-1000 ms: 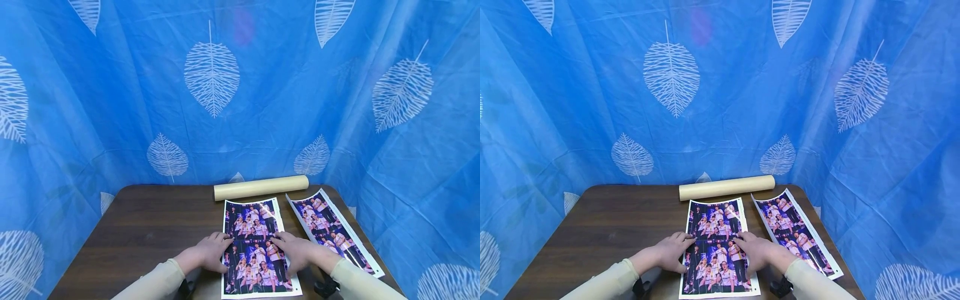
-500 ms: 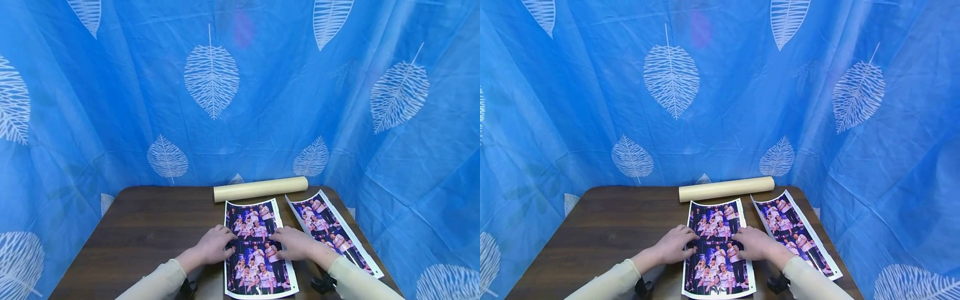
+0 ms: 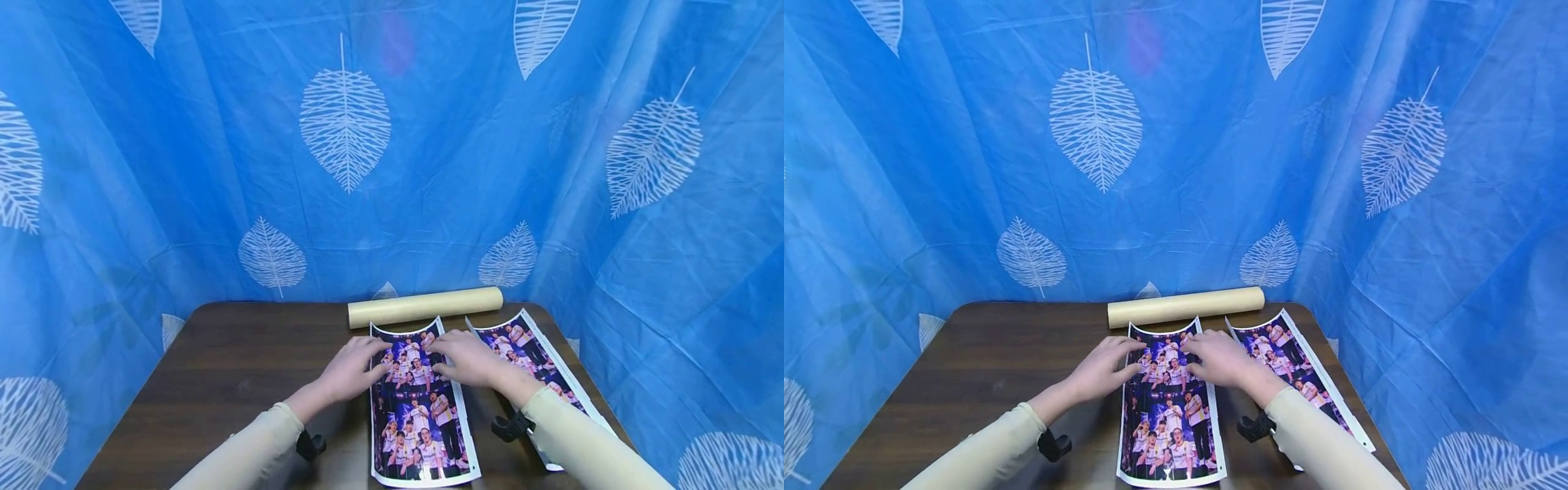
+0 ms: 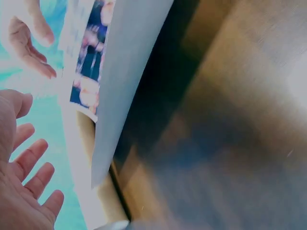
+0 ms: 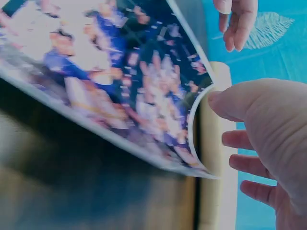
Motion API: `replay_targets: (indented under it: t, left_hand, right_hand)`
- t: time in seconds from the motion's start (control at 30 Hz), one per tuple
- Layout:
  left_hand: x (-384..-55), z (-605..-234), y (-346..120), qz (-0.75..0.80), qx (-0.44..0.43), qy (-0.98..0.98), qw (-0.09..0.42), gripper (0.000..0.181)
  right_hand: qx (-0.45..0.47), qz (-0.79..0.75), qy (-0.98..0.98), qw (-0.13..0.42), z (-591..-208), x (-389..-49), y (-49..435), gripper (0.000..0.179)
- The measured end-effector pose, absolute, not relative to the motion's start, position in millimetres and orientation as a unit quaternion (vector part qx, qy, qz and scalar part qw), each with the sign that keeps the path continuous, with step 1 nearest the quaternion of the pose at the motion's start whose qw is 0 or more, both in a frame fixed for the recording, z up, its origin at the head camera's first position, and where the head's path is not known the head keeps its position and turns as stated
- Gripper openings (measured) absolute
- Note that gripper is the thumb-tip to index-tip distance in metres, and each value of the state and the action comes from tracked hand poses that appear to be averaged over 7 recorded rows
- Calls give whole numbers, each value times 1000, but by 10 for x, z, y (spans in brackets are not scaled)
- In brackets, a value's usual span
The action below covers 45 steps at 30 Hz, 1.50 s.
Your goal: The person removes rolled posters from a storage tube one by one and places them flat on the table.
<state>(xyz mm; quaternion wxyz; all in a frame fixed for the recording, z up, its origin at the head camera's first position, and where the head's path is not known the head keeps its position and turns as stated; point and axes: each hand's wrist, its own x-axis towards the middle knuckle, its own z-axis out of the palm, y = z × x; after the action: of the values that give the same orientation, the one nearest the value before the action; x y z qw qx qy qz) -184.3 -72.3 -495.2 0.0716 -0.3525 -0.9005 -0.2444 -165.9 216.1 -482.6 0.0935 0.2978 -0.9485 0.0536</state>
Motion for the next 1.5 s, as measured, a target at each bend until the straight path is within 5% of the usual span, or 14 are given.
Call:
replay_targets:
  t: [0.53,1.17,1.5]
  left_hand:
    - [-2415,-4789,-949,-257,-232,-935,82,48]
    - [-2612,-4954,-957,-357,-130,-925,35,55]
    - [-2649,-4999,-943,-399,-88,-912,19,60]
  right_hand:
    - [204,63,-976,51,-4662,-2458,1719,51]
    - [141,47,-982,113,-4902,-2828,1305,61]
    - [129,74,-986,81,-4912,-2836,1162,57]
